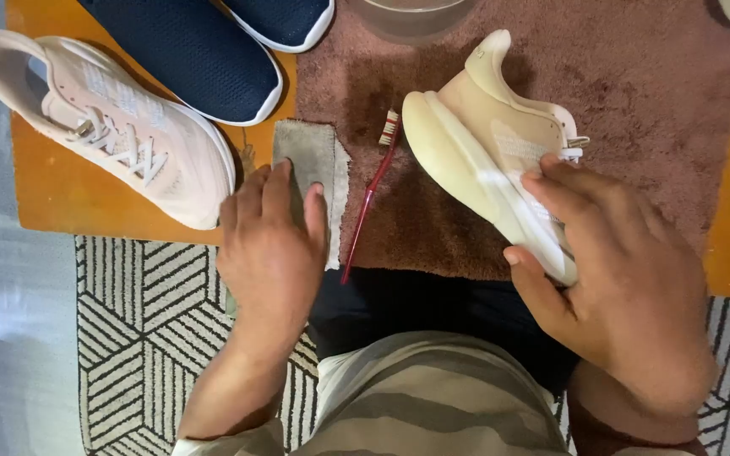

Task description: Cleaning the midsole of a beige sneaker using a toothbrush and a cleaning cloth.

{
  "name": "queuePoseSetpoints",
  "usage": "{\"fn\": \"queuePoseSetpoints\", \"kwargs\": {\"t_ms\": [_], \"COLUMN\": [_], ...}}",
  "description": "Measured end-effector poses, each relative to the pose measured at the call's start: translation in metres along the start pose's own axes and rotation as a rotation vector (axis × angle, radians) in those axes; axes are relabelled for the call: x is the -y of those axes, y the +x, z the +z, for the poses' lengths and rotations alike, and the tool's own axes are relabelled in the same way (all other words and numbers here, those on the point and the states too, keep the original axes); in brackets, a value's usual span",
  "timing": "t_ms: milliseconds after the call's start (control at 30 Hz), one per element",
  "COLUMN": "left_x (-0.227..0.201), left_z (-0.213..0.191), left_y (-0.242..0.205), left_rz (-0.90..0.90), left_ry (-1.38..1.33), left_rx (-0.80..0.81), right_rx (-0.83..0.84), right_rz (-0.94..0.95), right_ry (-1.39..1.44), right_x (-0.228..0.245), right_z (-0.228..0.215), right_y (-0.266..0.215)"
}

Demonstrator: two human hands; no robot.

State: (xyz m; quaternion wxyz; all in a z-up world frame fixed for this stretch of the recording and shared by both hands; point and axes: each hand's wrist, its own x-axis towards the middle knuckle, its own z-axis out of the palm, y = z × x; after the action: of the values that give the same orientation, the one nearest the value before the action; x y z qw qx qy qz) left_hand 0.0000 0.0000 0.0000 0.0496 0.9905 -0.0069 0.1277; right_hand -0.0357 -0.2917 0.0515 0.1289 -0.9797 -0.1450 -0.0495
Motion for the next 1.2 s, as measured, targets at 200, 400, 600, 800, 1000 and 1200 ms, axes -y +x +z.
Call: {"fn": "queuePoseSetpoints", "kwargs": {"t_ms": [200,400,600,800,1000,1200], "left_x": [-0.002,-0.001,-0.016,-0.023,-0.044,-0.049], "left_z": [-0.002,-0.021,-0.054,-0.032,-0.030,-0.020], "left_y": [0.005,0.020,0.045,0.077,0.096,0.091], "left_rz": [-0.084,-0.223,-0.374,0.262,0.233,0.328], "left_ry": [-0.087,-0.263,-0.671,-0.577,-0.778,-0.854], "left_rx": [0.051,0.348,0.431,-0.025,0.404,0.378], "right_rx": [0.024,0.011,-0.024,-0.019,-0.028,-0.054], "right_rz": [0.006,0.024,-0.032,-0.019,0.017,-0.002], "right_ry": [0.012,-0.006,-0.044,-0.042,-0.063,-0.035], "right_x": [0.001,0.001,-0.001,0.000,0.003,0.004], "right_z": [-0.001,0.000,0.000,0.002,0.001,0.001], "right_y": [0.001,-0.001,0.000,-0.003,-0.002,-0.001]}}
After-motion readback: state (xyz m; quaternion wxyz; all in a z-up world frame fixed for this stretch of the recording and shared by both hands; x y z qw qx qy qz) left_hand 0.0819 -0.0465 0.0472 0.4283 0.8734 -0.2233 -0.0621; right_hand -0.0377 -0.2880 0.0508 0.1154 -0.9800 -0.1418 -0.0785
